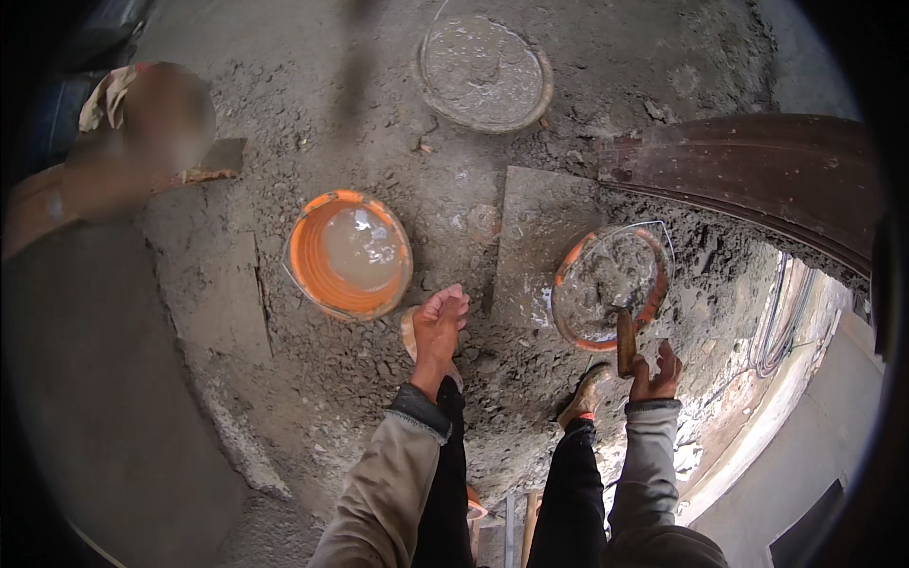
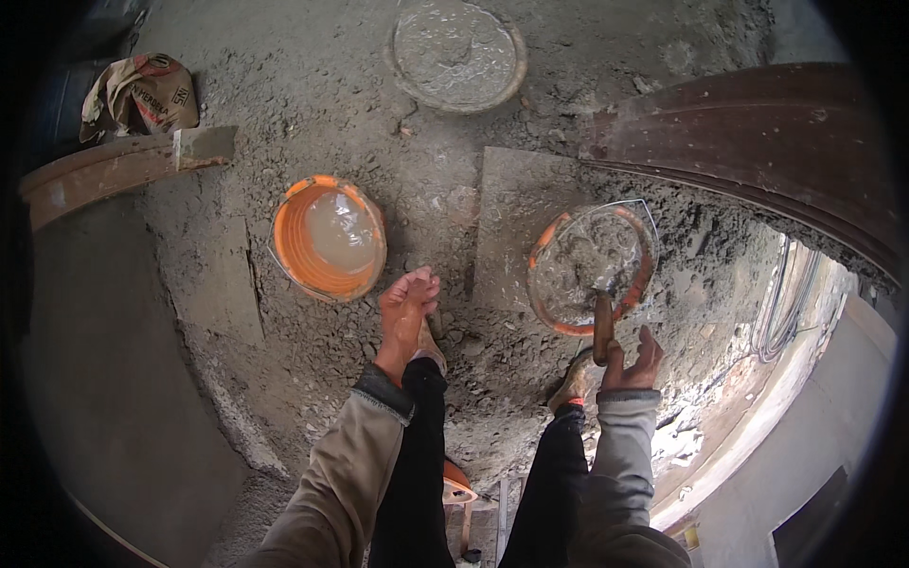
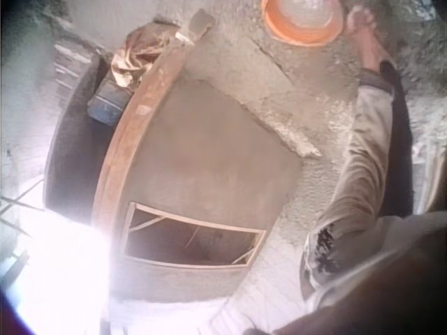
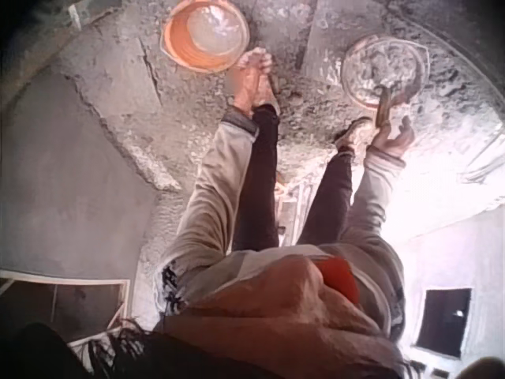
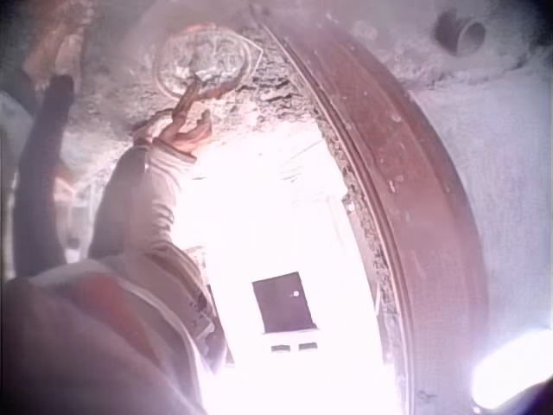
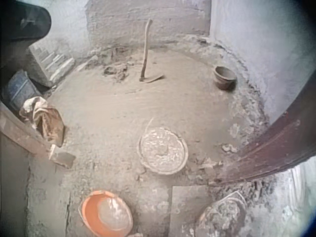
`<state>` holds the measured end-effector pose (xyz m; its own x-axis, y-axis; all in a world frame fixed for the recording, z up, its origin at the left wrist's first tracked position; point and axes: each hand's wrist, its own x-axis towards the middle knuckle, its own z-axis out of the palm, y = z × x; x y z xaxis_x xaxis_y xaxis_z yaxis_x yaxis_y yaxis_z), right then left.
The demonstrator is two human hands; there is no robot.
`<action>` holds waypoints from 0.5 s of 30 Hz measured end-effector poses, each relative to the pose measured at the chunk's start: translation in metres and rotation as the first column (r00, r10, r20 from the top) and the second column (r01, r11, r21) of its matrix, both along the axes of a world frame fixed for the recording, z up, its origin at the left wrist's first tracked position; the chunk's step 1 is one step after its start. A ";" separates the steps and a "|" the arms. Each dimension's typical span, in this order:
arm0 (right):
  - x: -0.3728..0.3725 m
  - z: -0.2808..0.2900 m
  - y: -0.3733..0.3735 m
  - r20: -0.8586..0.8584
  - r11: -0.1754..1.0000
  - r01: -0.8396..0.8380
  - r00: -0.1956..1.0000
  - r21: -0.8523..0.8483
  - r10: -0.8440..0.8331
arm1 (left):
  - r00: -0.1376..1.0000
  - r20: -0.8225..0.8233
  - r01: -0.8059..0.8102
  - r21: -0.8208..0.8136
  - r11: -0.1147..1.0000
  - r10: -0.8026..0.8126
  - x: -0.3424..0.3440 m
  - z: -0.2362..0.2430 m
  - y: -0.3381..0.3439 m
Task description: The person applies mortar to a concrete pillar using a trowel, taking the material from a bucket and smoothing it onto the wall, then washes their hands in a separate bucket of water.
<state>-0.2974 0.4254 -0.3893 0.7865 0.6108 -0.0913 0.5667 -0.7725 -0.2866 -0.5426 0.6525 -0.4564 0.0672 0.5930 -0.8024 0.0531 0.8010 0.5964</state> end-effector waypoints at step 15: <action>-0.343 -0.201 0.339 -0.992 0.938 0.335 0.055 -0.090 -0.115 | 0.999 0.044 0.002 -0.142 0.990 0.004 -0.177 -0.098 0.149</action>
